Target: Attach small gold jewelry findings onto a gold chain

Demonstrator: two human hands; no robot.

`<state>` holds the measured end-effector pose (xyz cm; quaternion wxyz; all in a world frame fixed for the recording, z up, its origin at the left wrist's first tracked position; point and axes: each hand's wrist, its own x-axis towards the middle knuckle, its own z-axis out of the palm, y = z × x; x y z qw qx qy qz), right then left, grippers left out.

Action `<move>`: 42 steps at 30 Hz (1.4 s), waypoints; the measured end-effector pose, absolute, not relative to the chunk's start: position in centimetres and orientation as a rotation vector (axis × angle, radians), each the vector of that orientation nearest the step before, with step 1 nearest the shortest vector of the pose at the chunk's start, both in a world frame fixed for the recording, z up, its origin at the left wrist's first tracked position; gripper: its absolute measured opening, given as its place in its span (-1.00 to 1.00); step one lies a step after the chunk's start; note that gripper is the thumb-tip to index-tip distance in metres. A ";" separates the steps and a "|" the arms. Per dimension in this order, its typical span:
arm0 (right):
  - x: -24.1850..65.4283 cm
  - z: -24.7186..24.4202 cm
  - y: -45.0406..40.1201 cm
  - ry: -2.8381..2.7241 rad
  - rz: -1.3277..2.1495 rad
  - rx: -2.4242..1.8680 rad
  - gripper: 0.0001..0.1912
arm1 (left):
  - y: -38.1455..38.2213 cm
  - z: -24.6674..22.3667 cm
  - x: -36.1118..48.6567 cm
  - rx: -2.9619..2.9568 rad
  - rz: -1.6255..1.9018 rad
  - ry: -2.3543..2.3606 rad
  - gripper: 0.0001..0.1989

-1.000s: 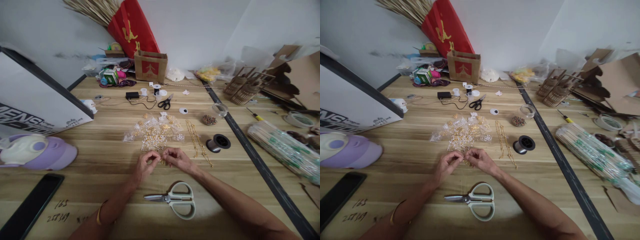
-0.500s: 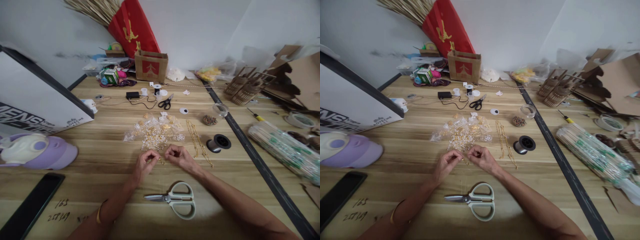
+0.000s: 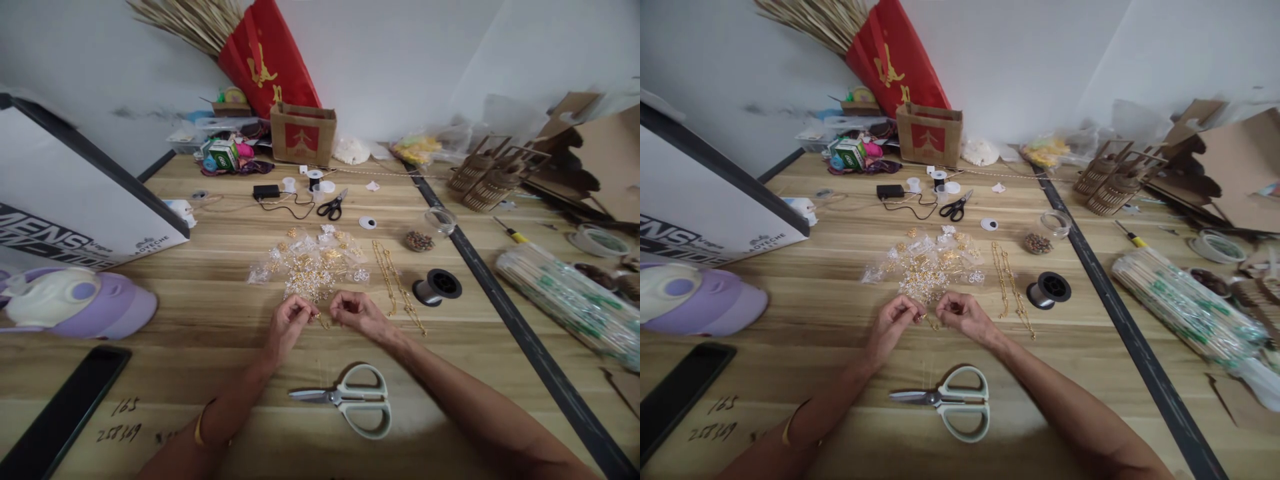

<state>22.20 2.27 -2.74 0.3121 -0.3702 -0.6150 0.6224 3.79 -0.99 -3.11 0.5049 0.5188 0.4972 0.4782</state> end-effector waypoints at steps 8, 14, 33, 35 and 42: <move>22.0 -3.3 2.4 -1.510 1.695 -0.950 -0.68 | -0.9 -3.3 3.7 1.217 1.072 1.166 -0.82; 21.8 -3.0 2.1 -1.457 1.742 -0.916 -0.66 | -0.9 -3.4 3.7 1.228 1.051 1.108 -0.81; 21.2 -2.6 1.5 -1.513 1.712 -0.903 -0.64 | -0.7 -3.8 3.9 1.302 0.986 1.151 -0.89; 21.1 -2.6 1.5 -1.487 1.714 -0.905 -0.63 | -0.7 -3.9 3.9 1.306 0.986 1.161 -0.89; 20.9 -3.0 1.6 -1.414 1.712 -0.921 -0.64 | -0.4 -4.4 3.6 1.261 0.977 1.163 -0.87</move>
